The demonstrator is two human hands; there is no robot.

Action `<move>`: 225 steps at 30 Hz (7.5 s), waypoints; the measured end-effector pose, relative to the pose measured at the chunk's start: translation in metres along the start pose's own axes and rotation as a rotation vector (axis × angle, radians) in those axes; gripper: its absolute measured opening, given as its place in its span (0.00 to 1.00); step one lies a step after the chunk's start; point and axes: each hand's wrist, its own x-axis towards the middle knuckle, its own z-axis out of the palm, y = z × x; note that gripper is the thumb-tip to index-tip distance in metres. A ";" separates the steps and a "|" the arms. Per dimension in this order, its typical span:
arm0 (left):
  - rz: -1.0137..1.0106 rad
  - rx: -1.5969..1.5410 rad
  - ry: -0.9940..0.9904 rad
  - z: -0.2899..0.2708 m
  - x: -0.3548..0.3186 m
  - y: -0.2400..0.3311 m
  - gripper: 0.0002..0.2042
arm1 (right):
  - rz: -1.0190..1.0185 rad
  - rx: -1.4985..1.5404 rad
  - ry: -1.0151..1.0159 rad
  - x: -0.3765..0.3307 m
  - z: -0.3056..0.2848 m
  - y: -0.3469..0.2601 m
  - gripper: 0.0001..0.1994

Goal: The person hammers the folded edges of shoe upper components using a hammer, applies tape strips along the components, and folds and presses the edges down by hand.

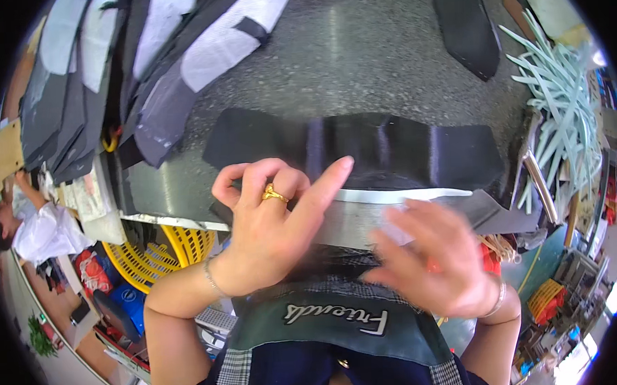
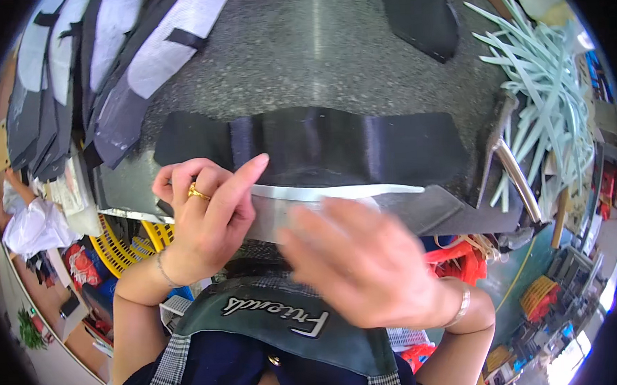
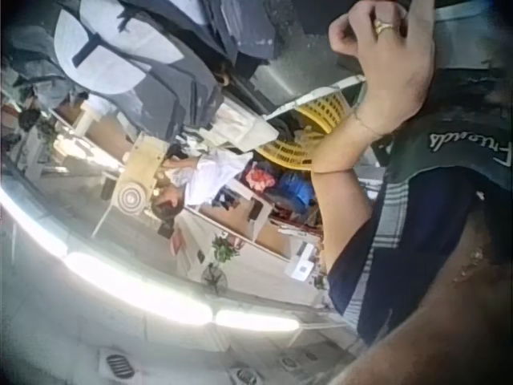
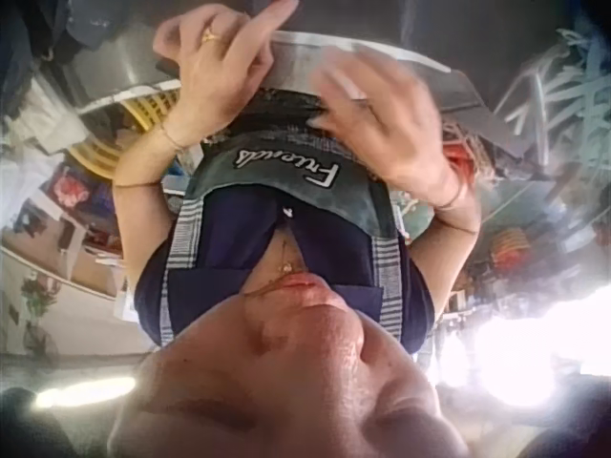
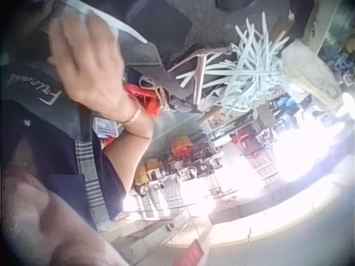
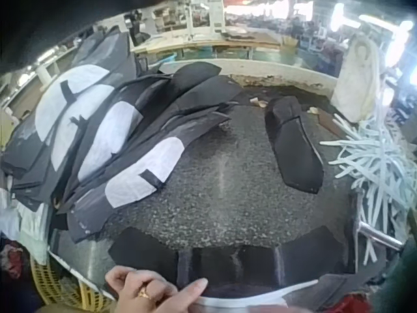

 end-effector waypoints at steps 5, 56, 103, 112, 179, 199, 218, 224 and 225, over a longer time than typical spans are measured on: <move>-0.109 -0.210 0.172 -0.026 -0.028 -0.004 0.15 | 0.038 -0.103 -0.157 -0.007 0.033 -0.006 0.26; 0.305 -0.165 0.243 -0.035 0.017 -0.027 0.20 | -0.145 -0.245 -0.226 0.020 -0.005 0.000 0.23; 0.180 -0.411 -0.312 -0.022 0.005 0.007 0.31 | 0.143 0.066 -0.487 0.002 -0.041 0.002 0.20; -0.089 -0.555 -0.081 0.007 0.018 0.017 0.13 | 0.273 0.249 0.322 0.012 -0.008 0.021 0.29; 0.066 -0.292 0.088 -0.012 -0.013 -0.047 0.29 | -0.017 0.081 0.198 0.188 0.001 0.137 0.23; 0.232 -0.366 -0.074 0.006 0.006 0.014 0.30 | 0.619 -0.697 0.372 -0.028 -0.114 0.179 0.11; -0.413 -1.453 0.349 -0.009 0.005 0.009 0.07 | 0.032 -0.784 -0.029 0.014 -0.092 0.096 0.13; -0.353 -1.257 0.305 0.002 0.015 0.003 0.06 | 0.429 -0.286 0.142 0.007 -0.095 0.086 0.18; -0.355 -1.251 0.306 -0.001 0.015 0.003 0.06 | 0.351 -0.007 0.110 0.023 -0.080 0.058 0.23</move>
